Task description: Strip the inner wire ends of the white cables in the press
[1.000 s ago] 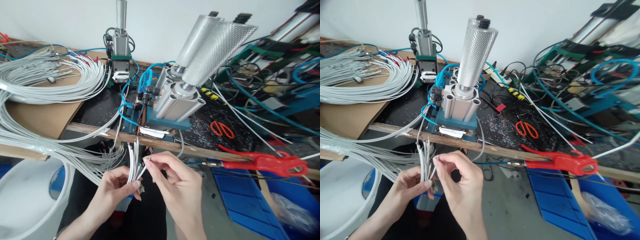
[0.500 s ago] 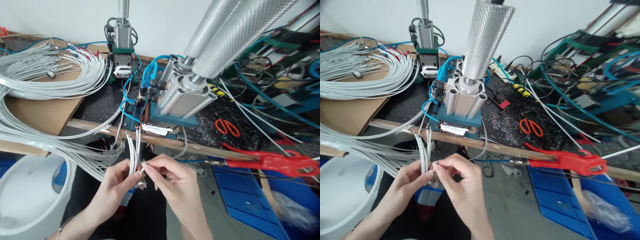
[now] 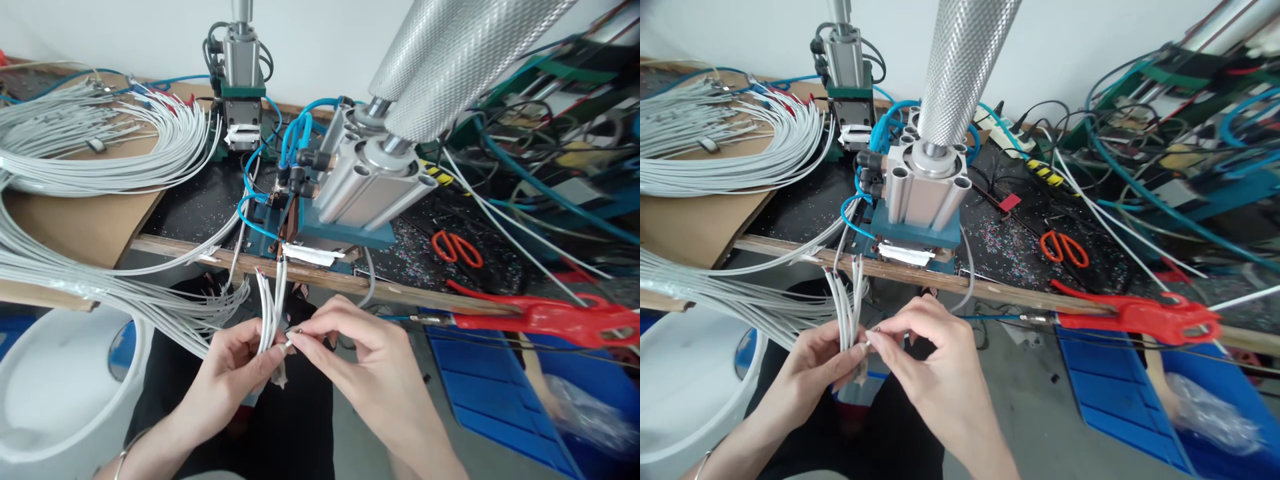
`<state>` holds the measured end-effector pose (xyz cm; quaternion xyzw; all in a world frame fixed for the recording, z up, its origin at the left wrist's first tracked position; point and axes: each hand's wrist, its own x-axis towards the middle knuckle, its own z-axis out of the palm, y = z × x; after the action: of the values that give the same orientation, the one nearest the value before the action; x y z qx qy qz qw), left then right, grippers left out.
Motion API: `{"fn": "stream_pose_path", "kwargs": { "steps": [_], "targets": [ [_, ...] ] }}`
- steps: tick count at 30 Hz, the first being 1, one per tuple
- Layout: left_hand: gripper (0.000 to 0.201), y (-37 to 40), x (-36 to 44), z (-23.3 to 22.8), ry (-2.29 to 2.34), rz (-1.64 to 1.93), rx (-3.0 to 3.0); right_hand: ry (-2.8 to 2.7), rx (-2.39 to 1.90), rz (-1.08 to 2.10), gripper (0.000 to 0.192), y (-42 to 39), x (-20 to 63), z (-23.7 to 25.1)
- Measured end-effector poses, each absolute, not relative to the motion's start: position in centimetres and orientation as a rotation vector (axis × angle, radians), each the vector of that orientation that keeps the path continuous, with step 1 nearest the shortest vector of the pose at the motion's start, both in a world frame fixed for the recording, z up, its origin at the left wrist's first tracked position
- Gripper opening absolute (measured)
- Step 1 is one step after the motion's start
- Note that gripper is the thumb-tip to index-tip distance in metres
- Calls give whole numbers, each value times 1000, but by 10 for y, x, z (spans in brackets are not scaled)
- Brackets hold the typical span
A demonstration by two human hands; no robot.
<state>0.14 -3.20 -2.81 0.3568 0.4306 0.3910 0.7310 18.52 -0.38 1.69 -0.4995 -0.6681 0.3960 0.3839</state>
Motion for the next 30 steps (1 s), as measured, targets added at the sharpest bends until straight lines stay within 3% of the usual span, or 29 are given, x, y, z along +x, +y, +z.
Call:
{"fn": "stream_pose_path", "kwargs": {
  "steps": [5, 9, 12, 16, 21, 24, 30],
  "targets": [
    [34, -34, 0, -24, 931, 741, 873, -2024, -1259, 986, 27, -8, 198, 32],
    [35, -40, -4, -25, 823, 539, 978, -2369, -1134, 1142, 32, -6, 206, 49],
    [36, -44, -4, -25, 805, 646, 852, -2104, -1043, 1224, 28, -5, 196, 40],
    [35, -45, 3, -22, 950, 851, 674, -1355, -1117, 1156, 28, -11, 168, 1],
    [37, -41, 9, -18, 1060, 849, 633, -867, -1139, 1231, 22, -16, 159, -22],
    [38, -40, 8, -17, 1080, 868, 618, -892, -1193, 1093, 20, -16, 168, -17],
    [36, -40, 7, -19, 1053, 853, 638, -1256, -1173, 1191, 10, -19, 170, -11]
  ]
}}
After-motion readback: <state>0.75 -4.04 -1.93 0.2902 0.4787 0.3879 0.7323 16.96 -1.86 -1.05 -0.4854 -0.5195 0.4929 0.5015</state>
